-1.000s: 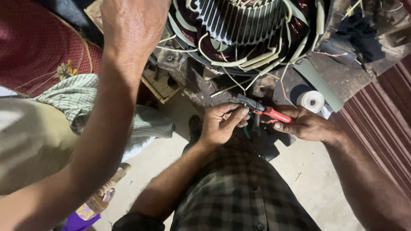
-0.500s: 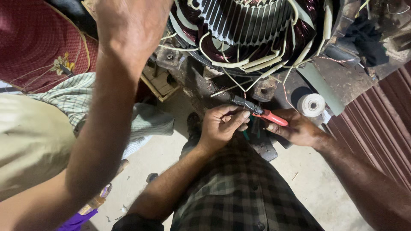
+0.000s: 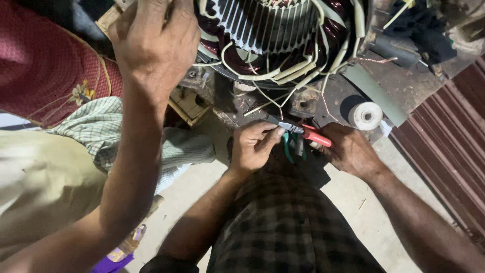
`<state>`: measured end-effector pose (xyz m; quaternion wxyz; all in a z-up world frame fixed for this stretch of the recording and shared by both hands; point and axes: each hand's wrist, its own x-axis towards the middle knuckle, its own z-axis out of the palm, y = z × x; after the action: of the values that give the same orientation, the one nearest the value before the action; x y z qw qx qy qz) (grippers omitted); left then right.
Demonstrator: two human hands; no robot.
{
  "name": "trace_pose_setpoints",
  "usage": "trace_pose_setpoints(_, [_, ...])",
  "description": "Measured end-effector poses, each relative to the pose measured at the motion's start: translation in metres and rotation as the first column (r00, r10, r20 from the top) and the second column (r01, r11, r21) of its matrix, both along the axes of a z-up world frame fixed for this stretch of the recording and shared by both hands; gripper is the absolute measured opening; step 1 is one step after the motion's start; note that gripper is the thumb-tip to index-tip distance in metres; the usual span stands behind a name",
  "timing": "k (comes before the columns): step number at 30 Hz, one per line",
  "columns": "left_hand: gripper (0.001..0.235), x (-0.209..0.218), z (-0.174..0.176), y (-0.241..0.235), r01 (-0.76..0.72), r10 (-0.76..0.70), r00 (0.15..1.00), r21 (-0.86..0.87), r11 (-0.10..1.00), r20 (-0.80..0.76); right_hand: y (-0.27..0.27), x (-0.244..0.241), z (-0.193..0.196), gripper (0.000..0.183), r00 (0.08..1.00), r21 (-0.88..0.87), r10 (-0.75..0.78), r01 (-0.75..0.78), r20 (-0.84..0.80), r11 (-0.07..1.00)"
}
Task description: The person uses pliers to strip insulation from wires and tucks them into slots of a motor stator. A second person assists by holding and adjusting wires with a screwdriver. The work continues with repeated stripping and insertion of wires into the stator.
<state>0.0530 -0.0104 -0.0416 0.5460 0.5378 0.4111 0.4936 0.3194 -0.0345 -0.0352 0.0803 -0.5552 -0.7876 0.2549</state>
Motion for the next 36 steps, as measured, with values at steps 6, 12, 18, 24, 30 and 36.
trace_pose_setpoints(6, [0.009, -0.022, 0.013, 0.02, 0.051, 0.201, 0.893, 0.533, 0.845, -0.403, -0.051, 0.011, 0.005, 0.038, 0.774, -0.473, -0.417, 0.175, -0.476, 0.864])
trace_pose_setpoints(12, [0.014, -0.006, -0.009, 0.023, 0.066, 0.025, 0.884, 0.178, 0.982, -0.466, -0.096, 0.031, -0.024, 0.043, 0.644, -0.494, -0.586, 0.349, -0.491, 0.796])
trace_pose_setpoints(18, [0.041, 0.033, -0.005, 0.0, 0.342, -0.327, 0.937, -0.132, 0.93, 0.123, -0.112, 0.052, -0.038, 0.043, 0.566, -0.49, -0.651, 0.433, -0.506, 0.757])
trace_pose_setpoints(24, [0.052, 0.076, 0.01, 0.001, 0.42, -0.223, 0.815, -0.281, 0.863, 0.534, -0.072, 0.088, -0.001, 0.046, 0.795, -0.482, -0.554, 0.394, -0.249, 0.782])
trace_pose_setpoints(30, [0.02, 0.106, 0.003, -0.004, 0.24, -0.005, 0.798, -0.31, 0.92, 0.603, 0.004, 0.118, 0.042, 0.05, 0.94, -0.55, -0.303, 0.337, 0.155, 0.764])
trace_pose_setpoints(36, [0.016, 0.124, -0.001, -0.014, -0.006, 0.167, 0.806, -0.274, 0.962, 0.568, 0.071, 0.126, 0.044, 0.047, 0.995, -0.616, -0.027, -0.038, -0.096, 0.787])
